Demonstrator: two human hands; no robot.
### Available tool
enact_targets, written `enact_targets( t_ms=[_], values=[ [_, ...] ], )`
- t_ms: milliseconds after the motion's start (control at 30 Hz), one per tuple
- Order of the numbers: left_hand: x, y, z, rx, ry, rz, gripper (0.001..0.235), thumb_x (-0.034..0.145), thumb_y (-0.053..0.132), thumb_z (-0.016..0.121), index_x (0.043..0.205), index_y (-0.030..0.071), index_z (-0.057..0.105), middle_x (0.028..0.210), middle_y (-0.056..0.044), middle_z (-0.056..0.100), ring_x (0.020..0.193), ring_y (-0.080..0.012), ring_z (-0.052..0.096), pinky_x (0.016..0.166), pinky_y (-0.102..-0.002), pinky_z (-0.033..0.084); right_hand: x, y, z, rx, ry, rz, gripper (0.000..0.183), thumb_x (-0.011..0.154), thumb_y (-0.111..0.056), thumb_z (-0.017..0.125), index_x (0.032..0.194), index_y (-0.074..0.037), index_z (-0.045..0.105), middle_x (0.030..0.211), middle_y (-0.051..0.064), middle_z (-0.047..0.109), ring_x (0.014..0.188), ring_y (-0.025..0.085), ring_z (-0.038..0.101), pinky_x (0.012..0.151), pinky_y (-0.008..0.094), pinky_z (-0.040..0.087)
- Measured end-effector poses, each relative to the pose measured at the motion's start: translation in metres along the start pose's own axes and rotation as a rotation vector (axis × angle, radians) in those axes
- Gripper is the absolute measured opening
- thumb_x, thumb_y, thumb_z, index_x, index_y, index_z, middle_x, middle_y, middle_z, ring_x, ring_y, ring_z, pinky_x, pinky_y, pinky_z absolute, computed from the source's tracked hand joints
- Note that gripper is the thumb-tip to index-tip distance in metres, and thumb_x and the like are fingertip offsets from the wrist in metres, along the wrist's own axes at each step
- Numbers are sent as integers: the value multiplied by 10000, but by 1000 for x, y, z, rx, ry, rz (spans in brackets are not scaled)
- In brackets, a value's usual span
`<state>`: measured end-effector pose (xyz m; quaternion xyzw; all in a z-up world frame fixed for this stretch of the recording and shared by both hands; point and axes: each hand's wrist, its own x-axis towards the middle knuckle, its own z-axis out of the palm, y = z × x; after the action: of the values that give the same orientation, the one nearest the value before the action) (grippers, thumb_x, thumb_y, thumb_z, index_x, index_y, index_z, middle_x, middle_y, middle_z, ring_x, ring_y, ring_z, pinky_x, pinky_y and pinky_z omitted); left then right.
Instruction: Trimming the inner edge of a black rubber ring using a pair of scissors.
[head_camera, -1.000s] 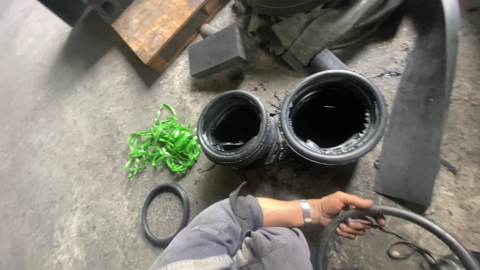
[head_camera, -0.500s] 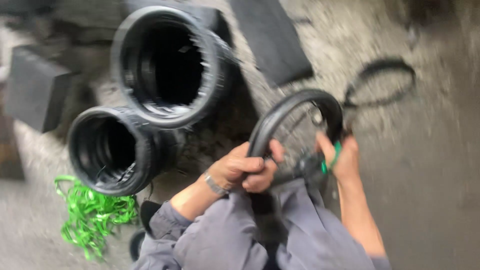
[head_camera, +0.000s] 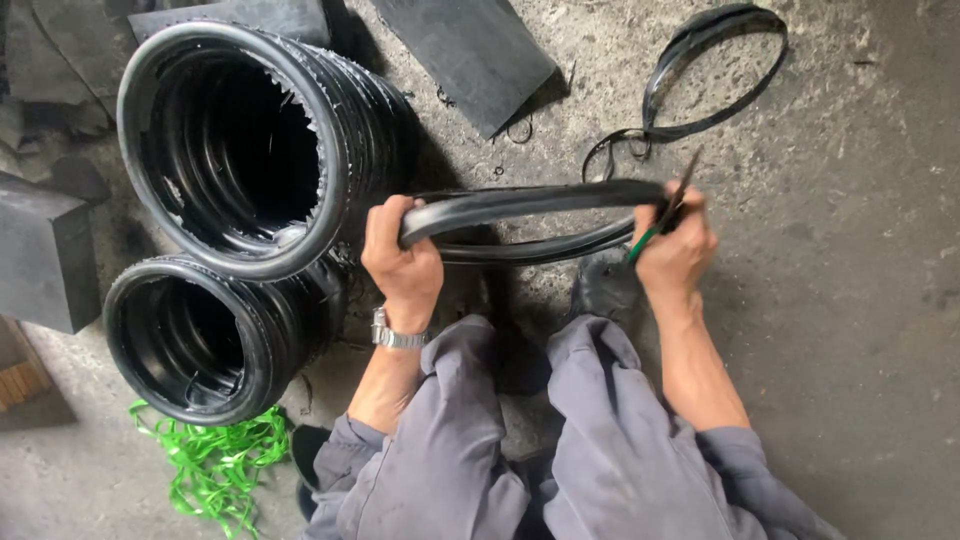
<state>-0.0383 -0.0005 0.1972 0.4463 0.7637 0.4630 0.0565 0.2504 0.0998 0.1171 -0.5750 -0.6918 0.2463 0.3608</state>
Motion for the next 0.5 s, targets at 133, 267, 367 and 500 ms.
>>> enact_targets(
  t_ms=[133, 267, 367, 500],
  values=[
    [12, -5, -16, 77, -65, 150, 273, 844, -127, 643, 1067, 27, 671, 1018, -126, 664, 900, -307, 693, 787, -387, 576, -35, 5, 5, -15, -111, 18, 363, 875, -38, 785, 1204, -8, 633, 866, 148, 700, 768, 285, 726, 732, 386, 576],
    [22, 4, -21, -3, -223, 158, 212, 849, -66, 731, 1041, 7, 677, 1030, -138, 643, 949, -333, 649, 820, -431, 550, -47, -28, -18, 328, -405, 72, 521, 879, -65, 854, 1318, -22, 577, 1186, 141, 748, 1109, 284, 742, 928, 361, 582],
    [18, 9, -12, 25, -561, 368, 229, 720, 49, 758, 932, 111, 698, 1000, -95, 666, 998, -337, 629, 928, -514, 487, -35, -62, -31, 158, -615, 280, 656, 687, -60, 855, 1317, -101, 678, 1011, 88, 773, 801, 219, 745, 758, 324, 579],
    [11, 17, -2, 103, -630, 615, 405, 844, 2, 666, 1238, 97, 676, 1205, -88, 638, 1262, -314, 575, 1184, -595, 377, -30, -64, -25, 324, -678, 27, 579, 758, -170, 926, 1259, -64, 655, 1159, 99, 753, 1025, 220, 748, 873, 326, 573]
  ],
)
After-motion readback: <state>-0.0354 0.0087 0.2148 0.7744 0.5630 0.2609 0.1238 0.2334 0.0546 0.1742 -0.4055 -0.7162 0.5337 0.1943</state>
